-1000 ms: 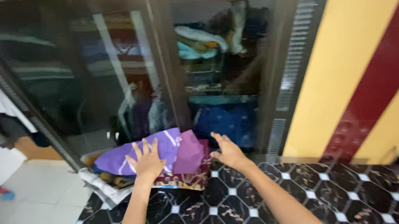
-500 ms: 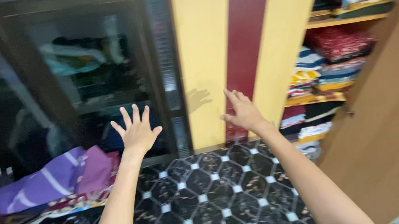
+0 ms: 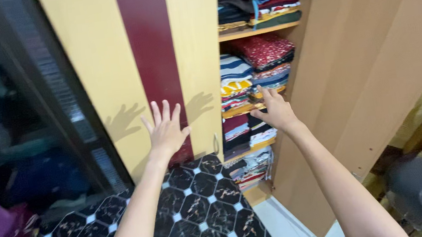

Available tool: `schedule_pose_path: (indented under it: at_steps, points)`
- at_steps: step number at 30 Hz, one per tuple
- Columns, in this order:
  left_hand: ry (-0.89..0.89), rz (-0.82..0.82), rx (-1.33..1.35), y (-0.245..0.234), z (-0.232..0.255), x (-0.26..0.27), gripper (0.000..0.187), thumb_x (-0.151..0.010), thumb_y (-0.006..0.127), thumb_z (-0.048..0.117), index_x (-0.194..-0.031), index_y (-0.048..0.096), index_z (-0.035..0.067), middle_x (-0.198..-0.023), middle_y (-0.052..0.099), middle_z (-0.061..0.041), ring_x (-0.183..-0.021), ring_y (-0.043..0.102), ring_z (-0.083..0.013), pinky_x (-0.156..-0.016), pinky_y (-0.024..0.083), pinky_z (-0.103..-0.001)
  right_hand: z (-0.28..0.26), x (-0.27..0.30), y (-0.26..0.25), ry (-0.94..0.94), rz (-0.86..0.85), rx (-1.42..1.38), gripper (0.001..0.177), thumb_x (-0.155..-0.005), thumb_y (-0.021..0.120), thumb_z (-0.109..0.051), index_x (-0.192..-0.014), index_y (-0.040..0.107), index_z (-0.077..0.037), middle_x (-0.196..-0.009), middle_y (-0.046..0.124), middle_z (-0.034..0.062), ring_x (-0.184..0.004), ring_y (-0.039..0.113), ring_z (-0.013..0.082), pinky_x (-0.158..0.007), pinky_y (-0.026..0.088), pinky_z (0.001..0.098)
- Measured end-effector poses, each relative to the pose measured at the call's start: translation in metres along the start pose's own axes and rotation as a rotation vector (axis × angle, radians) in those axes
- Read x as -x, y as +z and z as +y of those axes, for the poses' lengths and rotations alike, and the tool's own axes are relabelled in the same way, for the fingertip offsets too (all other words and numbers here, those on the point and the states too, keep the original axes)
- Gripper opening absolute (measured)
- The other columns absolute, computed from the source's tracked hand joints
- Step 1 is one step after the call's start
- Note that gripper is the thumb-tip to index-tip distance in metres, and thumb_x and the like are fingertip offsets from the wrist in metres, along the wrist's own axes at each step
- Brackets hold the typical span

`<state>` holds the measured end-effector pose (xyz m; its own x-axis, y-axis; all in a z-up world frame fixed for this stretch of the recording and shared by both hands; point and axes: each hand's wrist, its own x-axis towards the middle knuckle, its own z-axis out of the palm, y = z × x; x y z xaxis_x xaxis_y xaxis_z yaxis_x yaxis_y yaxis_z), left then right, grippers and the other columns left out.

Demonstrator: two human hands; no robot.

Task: The person repeatedly opens a wardrobe, takes out folded clothes one by one, and places them on a nearby table. The person handles various patterned and solid-colored garments, stacking them on the table throughout the episode.

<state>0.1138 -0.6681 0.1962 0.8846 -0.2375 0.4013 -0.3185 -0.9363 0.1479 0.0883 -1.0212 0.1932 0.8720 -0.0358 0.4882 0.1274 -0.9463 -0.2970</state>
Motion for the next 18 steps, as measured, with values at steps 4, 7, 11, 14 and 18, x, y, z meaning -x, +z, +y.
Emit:
schedule_pose_path:
  at_steps: [4,7,11,14,18]
  points:
    - [0.133,0.022,0.009,0.023,0.046,-0.031,0.087,-0.088,0.07,0.051,-0.158,0.033,0.017,-0.168,0.018,-0.018,-0.157,0.001,-0.0388,-0.123,0.003,-0.063,0.046,0.0,0.0,0.038,0.022,-0.008,0.089,-0.078,0.082,-0.037,-0.153,0.039,-0.013,-0.143,0.052,0.0199,-0.133,0.052,0.0399,-0.103,0.048,0.0521]
    - [0.196,0.015,0.083,0.035,0.077,-0.053,0.087,-0.086,0.073,0.047,-0.158,0.033,0.018,-0.167,0.02,-0.018,-0.157,0.006,-0.0377,-0.125,0.007,-0.056,0.079,-0.005,0.012,0.099,0.023,-0.035,0.084,-0.078,0.082,-0.032,-0.151,0.043,-0.013,-0.136,0.057,0.0192,-0.13,0.054,0.0391,-0.104,0.049,0.0486]
    - [0.283,0.019,0.157,0.052,0.116,-0.086,0.086,-0.086,0.074,0.046,-0.157,0.035,0.017,-0.167,0.022,-0.019,-0.155,0.011,-0.0398,-0.123,0.014,-0.055,0.123,-0.027,0.023,0.078,0.055,-0.062,0.081,-0.079,0.081,-0.027,-0.148,0.045,-0.005,-0.13,0.063,0.0193,-0.129,0.055,0.0395,-0.11,0.045,0.0458]
    - [0.34,0.013,0.192,0.07,0.136,-0.114,0.085,-0.086,0.074,0.046,-0.156,0.036,0.016,-0.165,0.024,-0.022,-0.154,0.015,-0.0402,-0.123,0.017,-0.054,0.146,-0.038,0.026,0.172,0.042,-0.095,0.078,-0.079,0.079,-0.025,-0.147,0.046,-0.004,-0.133,0.062,0.022,-0.129,0.056,0.0389,-0.11,0.045,0.0439]
    - [0.394,0.035,0.246,0.098,0.154,-0.15,0.08,-0.089,0.073,0.044,-0.152,0.04,0.009,-0.16,0.032,-0.024,-0.151,0.022,-0.0429,-0.122,0.02,-0.054,0.17,-0.059,0.034,0.258,0.041,-0.039,0.081,-0.077,0.08,-0.025,-0.147,0.045,-0.005,-0.139,0.056,0.0258,-0.132,0.052,0.0391,-0.111,0.043,0.0425]
